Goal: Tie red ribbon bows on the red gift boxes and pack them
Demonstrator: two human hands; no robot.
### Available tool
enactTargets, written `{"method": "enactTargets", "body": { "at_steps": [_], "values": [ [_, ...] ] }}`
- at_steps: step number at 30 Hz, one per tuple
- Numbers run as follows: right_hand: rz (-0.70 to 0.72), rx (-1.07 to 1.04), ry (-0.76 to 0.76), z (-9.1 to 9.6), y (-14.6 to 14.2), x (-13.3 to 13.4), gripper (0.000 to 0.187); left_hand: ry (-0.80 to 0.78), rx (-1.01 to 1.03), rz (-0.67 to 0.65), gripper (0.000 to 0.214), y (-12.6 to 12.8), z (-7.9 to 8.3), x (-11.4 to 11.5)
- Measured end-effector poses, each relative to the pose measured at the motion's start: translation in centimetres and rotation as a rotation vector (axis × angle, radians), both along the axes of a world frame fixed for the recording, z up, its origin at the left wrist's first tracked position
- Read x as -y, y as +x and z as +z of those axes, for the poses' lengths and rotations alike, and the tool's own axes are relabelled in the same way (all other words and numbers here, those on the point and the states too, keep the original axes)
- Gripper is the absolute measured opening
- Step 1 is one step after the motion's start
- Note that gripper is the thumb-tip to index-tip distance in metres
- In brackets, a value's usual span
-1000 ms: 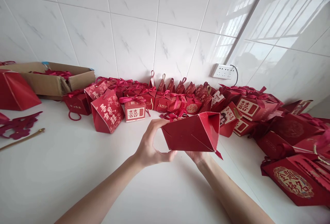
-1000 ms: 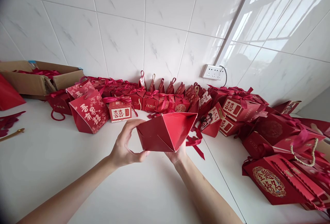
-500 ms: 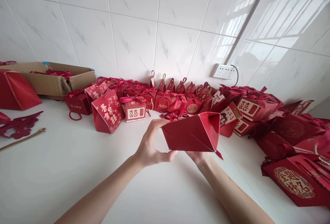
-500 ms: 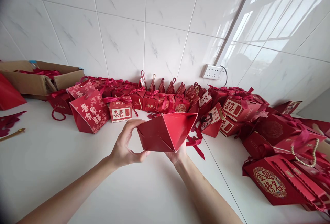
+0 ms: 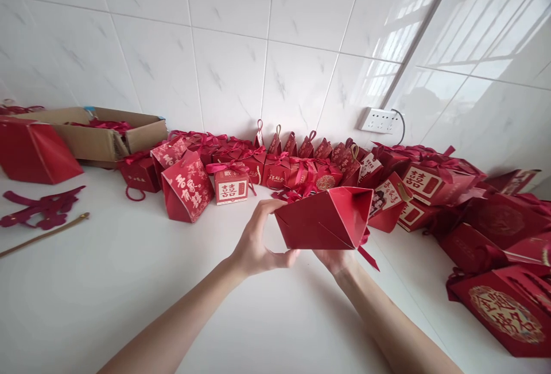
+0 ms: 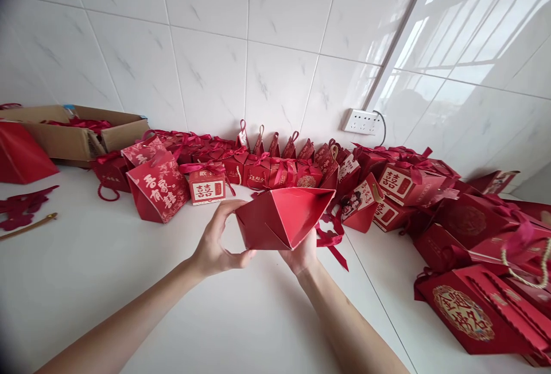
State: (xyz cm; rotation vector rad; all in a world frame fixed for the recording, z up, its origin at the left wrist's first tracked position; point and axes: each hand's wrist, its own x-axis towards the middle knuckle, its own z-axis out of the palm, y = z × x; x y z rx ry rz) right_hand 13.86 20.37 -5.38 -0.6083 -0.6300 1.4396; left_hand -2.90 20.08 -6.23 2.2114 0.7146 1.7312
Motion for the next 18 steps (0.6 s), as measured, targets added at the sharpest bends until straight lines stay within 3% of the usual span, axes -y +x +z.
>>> {"method": "enactTargets", "body": {
  "at_steps": [5, 10, 18],
  "values": [
    [-0.048, -0.035, -0.008, -0.6, 0.9, -1.8, 0.006, -0.121, -0.213, 0.185, 0.065, -0.1, -1.8, -1.3],
    [-0.225, 0.027, 0.029, -0.6, 0.7, -1.6, 0.011, -0.221, -0.291, 0.194, 0.066, -0.3, -2.1, -1.8],
    [-0.241, 0.213, 0.061, -0.7, 0.5, -1.2, 0.043, -0.315, -0.242, 0.129, 0.066, -0.5, -1.0, -1.2]
  ]
}}
